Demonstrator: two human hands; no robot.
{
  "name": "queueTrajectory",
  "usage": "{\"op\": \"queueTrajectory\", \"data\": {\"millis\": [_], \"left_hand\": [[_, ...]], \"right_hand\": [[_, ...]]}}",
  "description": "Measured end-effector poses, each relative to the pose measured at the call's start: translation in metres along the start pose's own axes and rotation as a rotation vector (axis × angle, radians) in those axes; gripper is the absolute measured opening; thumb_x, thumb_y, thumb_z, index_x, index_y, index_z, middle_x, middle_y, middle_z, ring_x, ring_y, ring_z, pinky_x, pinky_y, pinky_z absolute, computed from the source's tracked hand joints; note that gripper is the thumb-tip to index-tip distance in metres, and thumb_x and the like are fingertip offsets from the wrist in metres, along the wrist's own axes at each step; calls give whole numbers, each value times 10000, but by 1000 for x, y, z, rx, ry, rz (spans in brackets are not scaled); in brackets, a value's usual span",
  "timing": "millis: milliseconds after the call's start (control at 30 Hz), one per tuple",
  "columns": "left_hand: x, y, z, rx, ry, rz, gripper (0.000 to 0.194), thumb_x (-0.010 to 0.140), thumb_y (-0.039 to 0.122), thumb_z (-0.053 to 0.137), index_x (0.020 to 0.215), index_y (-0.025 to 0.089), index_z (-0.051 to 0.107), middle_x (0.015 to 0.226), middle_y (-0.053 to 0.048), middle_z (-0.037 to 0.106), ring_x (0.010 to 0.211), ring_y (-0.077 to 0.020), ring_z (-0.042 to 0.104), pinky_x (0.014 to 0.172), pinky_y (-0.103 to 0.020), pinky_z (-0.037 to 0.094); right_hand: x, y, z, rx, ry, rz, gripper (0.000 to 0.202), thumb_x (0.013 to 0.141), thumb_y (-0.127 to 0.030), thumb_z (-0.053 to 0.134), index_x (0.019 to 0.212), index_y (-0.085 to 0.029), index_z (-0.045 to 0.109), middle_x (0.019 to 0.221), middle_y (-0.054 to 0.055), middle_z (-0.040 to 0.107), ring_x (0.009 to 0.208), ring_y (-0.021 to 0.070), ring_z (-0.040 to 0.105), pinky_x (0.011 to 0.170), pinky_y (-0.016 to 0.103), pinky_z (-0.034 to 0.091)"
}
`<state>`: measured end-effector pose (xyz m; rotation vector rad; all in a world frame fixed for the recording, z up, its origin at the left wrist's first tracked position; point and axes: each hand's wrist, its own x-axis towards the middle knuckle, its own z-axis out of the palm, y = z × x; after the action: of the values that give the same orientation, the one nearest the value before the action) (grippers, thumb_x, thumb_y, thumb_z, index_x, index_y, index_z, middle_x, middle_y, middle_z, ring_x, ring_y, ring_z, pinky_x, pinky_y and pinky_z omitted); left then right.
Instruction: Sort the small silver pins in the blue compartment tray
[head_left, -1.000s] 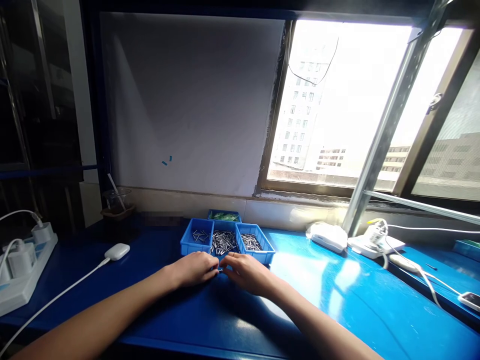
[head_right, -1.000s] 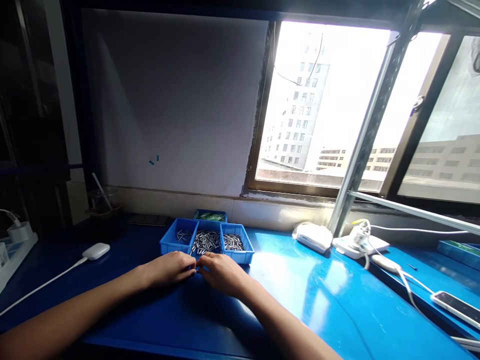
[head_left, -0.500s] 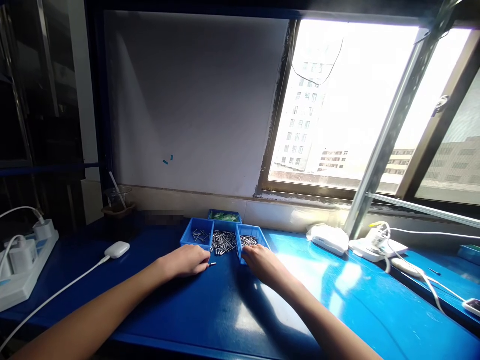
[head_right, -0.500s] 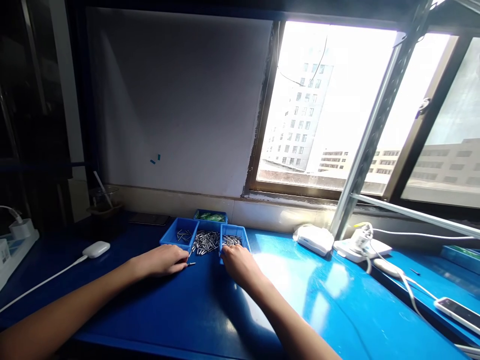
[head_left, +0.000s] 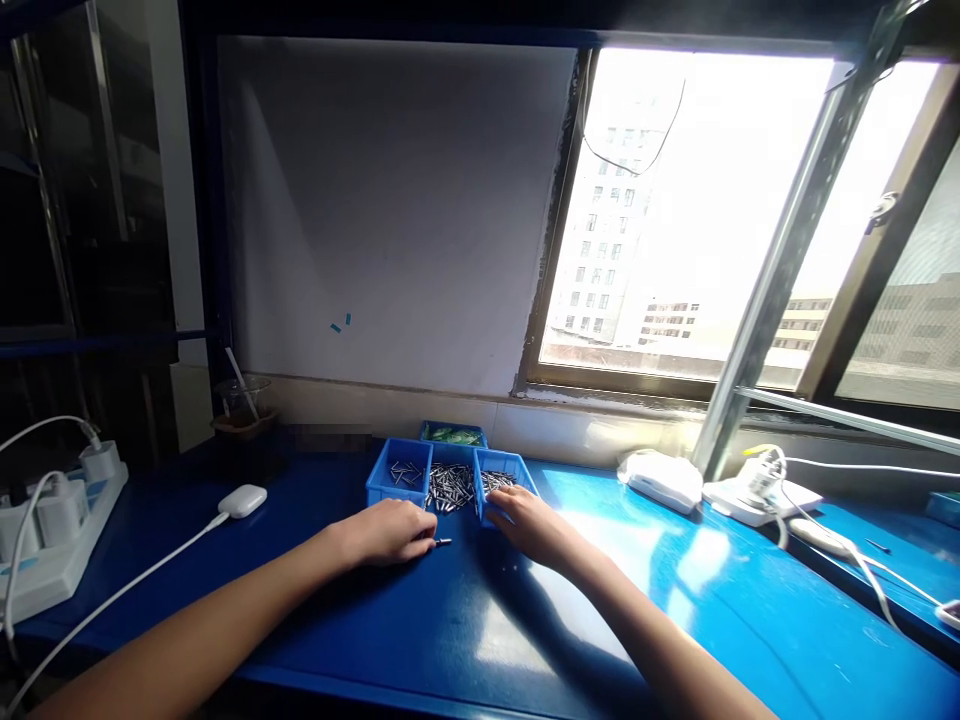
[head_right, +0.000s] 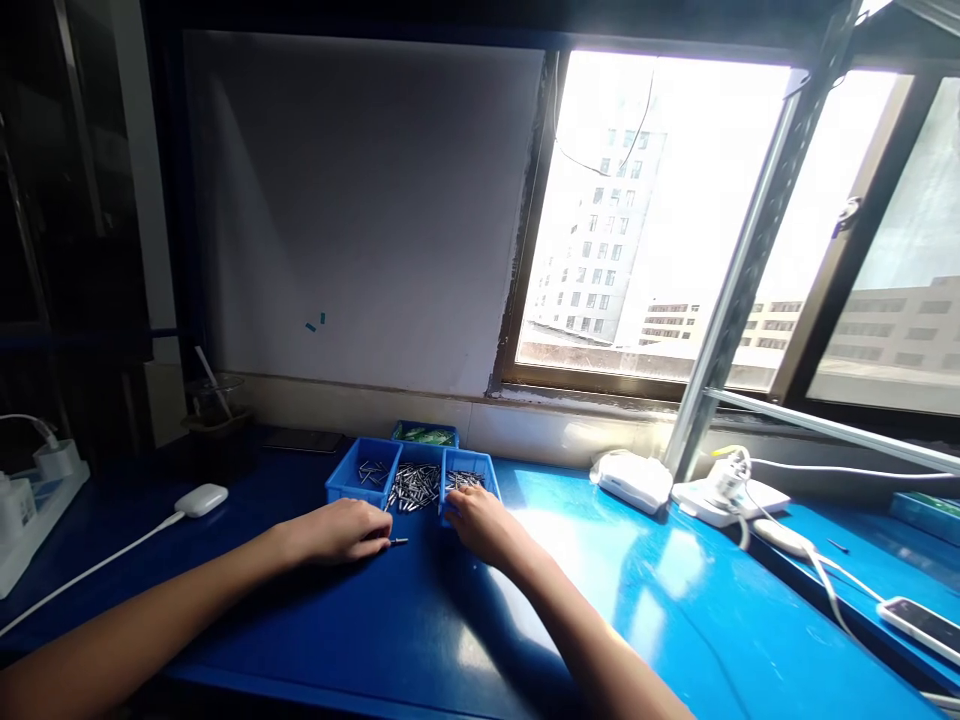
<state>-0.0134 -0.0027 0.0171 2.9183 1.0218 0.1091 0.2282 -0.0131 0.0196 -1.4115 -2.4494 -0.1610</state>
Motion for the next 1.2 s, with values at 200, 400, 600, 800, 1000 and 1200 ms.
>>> {"op": "queueTrajectory", "data": {"millis": [200,400,600,800,1000,1200], "left_hand": [[2,8,10,8,99,50,111,942,226,417,945,190,522,934,-37,647,805,-202,622,619,-263,410],[4,6,11,27,132,66,134,956,228,374,978,187,499,940,-45,631,799,-199,620,619,-263,410],[4,5,13,38,150,28,149,950,274,398,935,194,523,897,-33,638,785,-200,624,626,-260,412],[3,9,13,21,161,42,171,925,286,442,842,186,553,832,-32,653,748,-202,621,614,-255,397],[3,8,14,16,182,52,135,886,281,484,838,185,566,845,-30,641,744,-193,608,597,-251,379],[4,8,15,16,193,57,119,857,278,511,807,186,568,794,-14,638,705,-184,603,555,-252,346]], "right_hand": [[-4,-27,-10,168,95,-60,203,918,-298,506,1045,-224,645,945,41,671,868,181,603,786,282,466],[-6,-36,1,185,-158,-125,290,946,-203,387,993,-204,673,902,46,696,830,186,638,728,255,446],[-4,-33,1,129,-156,-89,259,935,-190,410,825,-166,643,746,42,664,672,165,600,600,242,396],[-5,-36,9,170,-100,-175,221,917,-178,446,787,-168,624,717,27,651,643,148,585,577,234,366],[-5,-35,10,242,-45,-217,194,899,-171,460,793,-166,623,702,19,642,620,128,562,570,221,354],[-5,-37,8,248,-47,-212,185,870,-163,478,741,-166,611,644,2,605,566,108,508,543,213,334]]}}
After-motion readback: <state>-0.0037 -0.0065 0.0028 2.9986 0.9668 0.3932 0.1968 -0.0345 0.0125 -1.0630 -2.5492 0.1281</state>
